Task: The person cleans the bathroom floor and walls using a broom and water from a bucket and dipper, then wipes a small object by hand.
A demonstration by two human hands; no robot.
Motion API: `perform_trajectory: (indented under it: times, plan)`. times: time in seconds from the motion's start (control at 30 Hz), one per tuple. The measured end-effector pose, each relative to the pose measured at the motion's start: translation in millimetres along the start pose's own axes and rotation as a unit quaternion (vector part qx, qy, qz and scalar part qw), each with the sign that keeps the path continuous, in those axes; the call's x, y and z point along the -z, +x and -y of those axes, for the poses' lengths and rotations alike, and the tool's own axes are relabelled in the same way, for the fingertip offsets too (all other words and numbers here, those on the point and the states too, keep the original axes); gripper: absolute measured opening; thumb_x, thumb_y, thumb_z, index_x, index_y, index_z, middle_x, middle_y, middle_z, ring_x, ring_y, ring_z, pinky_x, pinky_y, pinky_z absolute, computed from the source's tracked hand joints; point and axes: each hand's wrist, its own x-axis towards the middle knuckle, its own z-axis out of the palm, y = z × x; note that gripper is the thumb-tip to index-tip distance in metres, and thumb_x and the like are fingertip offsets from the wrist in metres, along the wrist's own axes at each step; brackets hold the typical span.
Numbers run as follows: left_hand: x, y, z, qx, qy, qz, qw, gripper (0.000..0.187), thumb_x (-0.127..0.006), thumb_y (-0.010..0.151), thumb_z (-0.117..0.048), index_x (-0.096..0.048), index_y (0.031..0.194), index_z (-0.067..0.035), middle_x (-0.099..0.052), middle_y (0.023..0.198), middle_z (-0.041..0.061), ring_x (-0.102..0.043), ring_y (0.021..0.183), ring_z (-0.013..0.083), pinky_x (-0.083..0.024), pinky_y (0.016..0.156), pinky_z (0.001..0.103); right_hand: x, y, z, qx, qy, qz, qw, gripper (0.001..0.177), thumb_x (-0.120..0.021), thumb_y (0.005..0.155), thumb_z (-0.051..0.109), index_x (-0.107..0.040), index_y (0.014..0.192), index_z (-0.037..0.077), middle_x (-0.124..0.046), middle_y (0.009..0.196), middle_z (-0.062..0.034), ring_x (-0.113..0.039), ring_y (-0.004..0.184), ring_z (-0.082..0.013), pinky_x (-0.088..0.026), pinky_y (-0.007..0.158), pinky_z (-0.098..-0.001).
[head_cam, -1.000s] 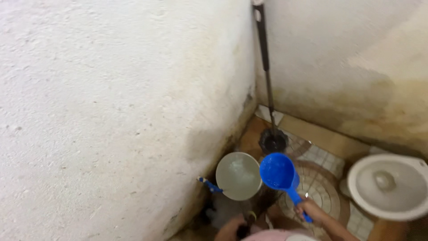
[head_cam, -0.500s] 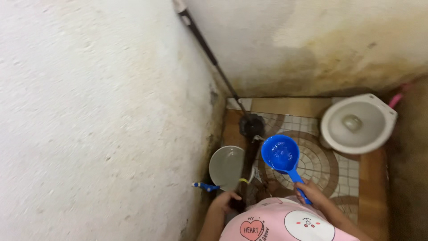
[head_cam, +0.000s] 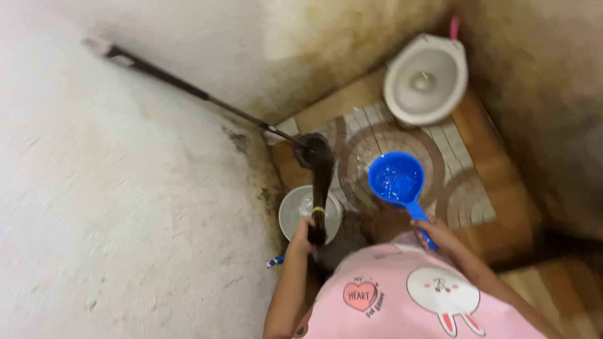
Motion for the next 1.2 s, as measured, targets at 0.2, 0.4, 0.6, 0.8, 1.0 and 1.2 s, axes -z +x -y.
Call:
perform_trajectory:
  times: [0.2, 0.4, 0.6, 0.8, 1.0, 1.2]
  plan:
    - [-68, 13, -4, 0.045, 0.211, 0.082, 0.973, 0.03, -0.08, 0.089, -0.031, -0.069, 0.106, -0.008, -0.068, 0.088, 0.009, -0.064, 0.074, 0.0234, -0.054, 0.062, 0.035, 28, -35, -23, 0.027, 0.093, -0.072, 0.993, 0.019, -0.061, 0.091, 0.014, -0.045, 0.099, 0.008, -0.05, 0.061, -0.0056, -0.044, 0.04, -0.0164, -0.034, 0.036, -0.0304]
    - [-164, 20, -4, -0.004, 0.435, 0.128, 0.891, 0.048, -0.077, 0.087, -0.015, -0.06, 0.131, -0.009, -0.072, 0.099, 0.004, -0.071, 0.087, 0.0167, -0.059, 0.071, 0.033, 67, -46, -25, 0.046, 0.197, -0.136, 0.97, 0.022, -0.051, 0.088, 0.011, -0.046, 0.109, 0.013, -0.05, 0.063, -0.0064, -0.044, 0.042, -0.0155, -0.036, 0.038, -0.0306]
    - [-265, 54, 8, 0.002, 0.44, 0.225, 0.869, 0.058, -0.071, 0.081, -0.014, -0.054, 0.137, -0.016, -0.065, 0.086, 0.01, -0.066, 0.07, 0.0245, -0.055, 0.058, 0.038, 120, -53, -3, 0.094, 0.224, -0.145, 0.959, 0.023, -0.05, 0.083, 0.008, -0.044, 0.106, 0.008, -0.051, 0.067, -0.0078, -0.046, 0.047, -0.0167, -0.039, 0.041, -0.0308]
    - [-362, 90, 34, -0.036, 0.547, 0.17, 0.819, 0.06, -0.073, 0.084, -0.014, -0.059, 0.142, -0.014, -0.067, 0.092, 0.009, -0.064, 0.072, 0.0193, -0.052, 0.057, 0.037, 182, -51, 36, 0.104, 0.238, -0.185, 0.948, 0.023, -0.051, 0.083, 0.009, -0.043, 0.103, 0.007, -0.053, 0.071, -0.0086, -0.047, 0.049, -0.0179, -0.04, 0.042, -0.0325]
    - [-430, 132, 62, -0.037, 0.489, 0.199, 0.848, 0.053, -0.07, 0.085, -0.006, -0.058, 0.137, -0.01, -0.069, 0.097, 0.009, -0.068, 0.077, 0.0221, -0.059, 0.064, 0.039, 235, -39, 74, 0.083, 0.236, -0.188, 0.95, 0.031, -0.052, 0.08, 0.009, -0.049, 0.111, 0.006, -0.055, 0.071, -0.0084, -0.049, 0.049, -0.0179, -0.042, 0.043, -0.0317]
    - [-480, 161, 80, -0.062, 0.483, 0.184, 0.854, 0.053, -0.071, 0.084, -0.003, -0.058, 0.135, -0.004, -0.07, 0.095, 0.014, -0.07, 0.078, 0.0251, -0.06, 0.063, 0.038, 279, -4, 94, 0.08, 0.236, -0.181, 0.952, 0.03, -0.051, 0.084, 0.01, -0.046, 0.113, 0.004, -0.057, 0.072, -0.0096, -0.052, 0.051, -0.0188, -0.042, 0.044, -0.0328]
